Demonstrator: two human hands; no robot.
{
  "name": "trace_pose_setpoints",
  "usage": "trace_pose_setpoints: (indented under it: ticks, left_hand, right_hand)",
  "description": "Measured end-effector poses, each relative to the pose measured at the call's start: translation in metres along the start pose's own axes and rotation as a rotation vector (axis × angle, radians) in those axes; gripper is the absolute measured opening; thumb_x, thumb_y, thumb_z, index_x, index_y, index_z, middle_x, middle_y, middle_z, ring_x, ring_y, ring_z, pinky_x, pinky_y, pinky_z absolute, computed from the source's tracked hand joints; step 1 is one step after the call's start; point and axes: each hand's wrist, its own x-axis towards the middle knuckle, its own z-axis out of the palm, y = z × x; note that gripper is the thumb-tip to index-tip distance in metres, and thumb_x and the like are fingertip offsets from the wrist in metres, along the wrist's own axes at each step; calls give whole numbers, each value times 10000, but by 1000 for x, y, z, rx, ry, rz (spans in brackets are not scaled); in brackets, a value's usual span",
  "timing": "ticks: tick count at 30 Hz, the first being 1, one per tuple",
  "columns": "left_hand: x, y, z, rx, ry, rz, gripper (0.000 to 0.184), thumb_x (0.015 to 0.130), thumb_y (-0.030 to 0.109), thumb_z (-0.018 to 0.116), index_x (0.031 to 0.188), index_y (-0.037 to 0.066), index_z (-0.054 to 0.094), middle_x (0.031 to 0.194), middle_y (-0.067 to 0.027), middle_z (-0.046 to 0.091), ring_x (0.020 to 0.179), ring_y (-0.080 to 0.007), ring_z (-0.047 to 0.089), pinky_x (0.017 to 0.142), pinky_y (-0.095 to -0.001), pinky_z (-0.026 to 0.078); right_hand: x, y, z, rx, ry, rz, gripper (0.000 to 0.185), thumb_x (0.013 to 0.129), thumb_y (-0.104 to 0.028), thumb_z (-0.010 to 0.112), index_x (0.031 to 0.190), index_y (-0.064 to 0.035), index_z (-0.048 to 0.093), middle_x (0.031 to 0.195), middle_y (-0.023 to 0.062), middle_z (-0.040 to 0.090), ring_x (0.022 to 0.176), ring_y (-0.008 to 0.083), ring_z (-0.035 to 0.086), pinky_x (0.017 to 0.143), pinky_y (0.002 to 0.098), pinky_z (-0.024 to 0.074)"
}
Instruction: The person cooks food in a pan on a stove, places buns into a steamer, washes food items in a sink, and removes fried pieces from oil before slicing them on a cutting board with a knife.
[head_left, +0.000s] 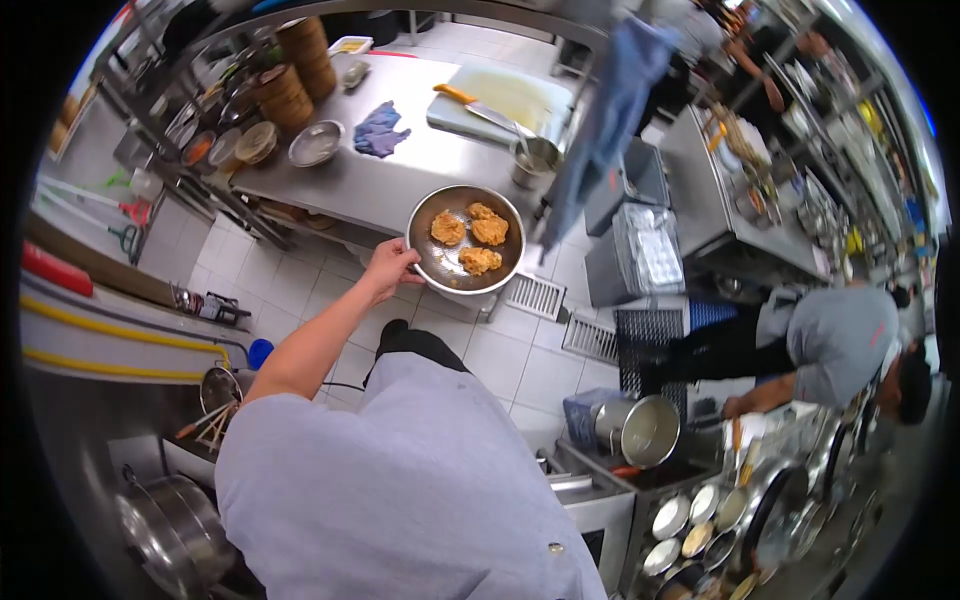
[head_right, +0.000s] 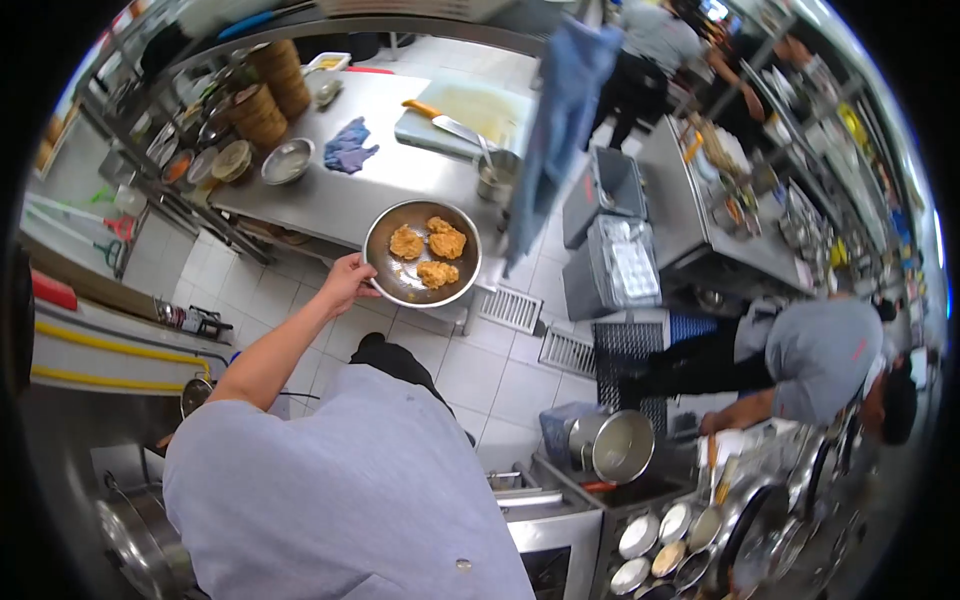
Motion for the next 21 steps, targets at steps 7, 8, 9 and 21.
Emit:
trace_pose_setpoints:
  ticks: [7,8,9,21]
  left_hand:
    - [129,-20,-39,-210,181,57,125,873,35,594,807,-10,498,822,-83,523,698,-202,622,577,-346,638]
    - [140,-20,-41,-215,167,46,116,884,53,605,845,-21,524,845,-84,532,725,-205,630,597,-332,639]
    - [156,-25,-48,-298,92,31,154,900,96,629,931,-35,554,879,-100,551,752,-201,643,633,-320,639]
    - [71,20,-286,222,42,-57,320,914,299,652,1112,49,638,1012,-60,680,981,-159,637,825,-288,521]
  right_hand:
    - [-246,-202,112,440,-684,401,385,932,-313,455,1090,-21,649,860,105,670,692,203,585,551,290,462]
    - [-304,-252,119,521,-886,471,395,936,-316,440,1091,-19,651,853,104,671,683,200,585,540,283,460]
    - [-377,-295,135,622,-1031,157,370,949,-296,448,1100,-20,644,989,114,676,691,174,593,512,243,455]
    - [-720,-913,42,1225,-1922,-602,289,948,-252,555,1118,-30,629,831,108,682,725,210,649,663,318,494]
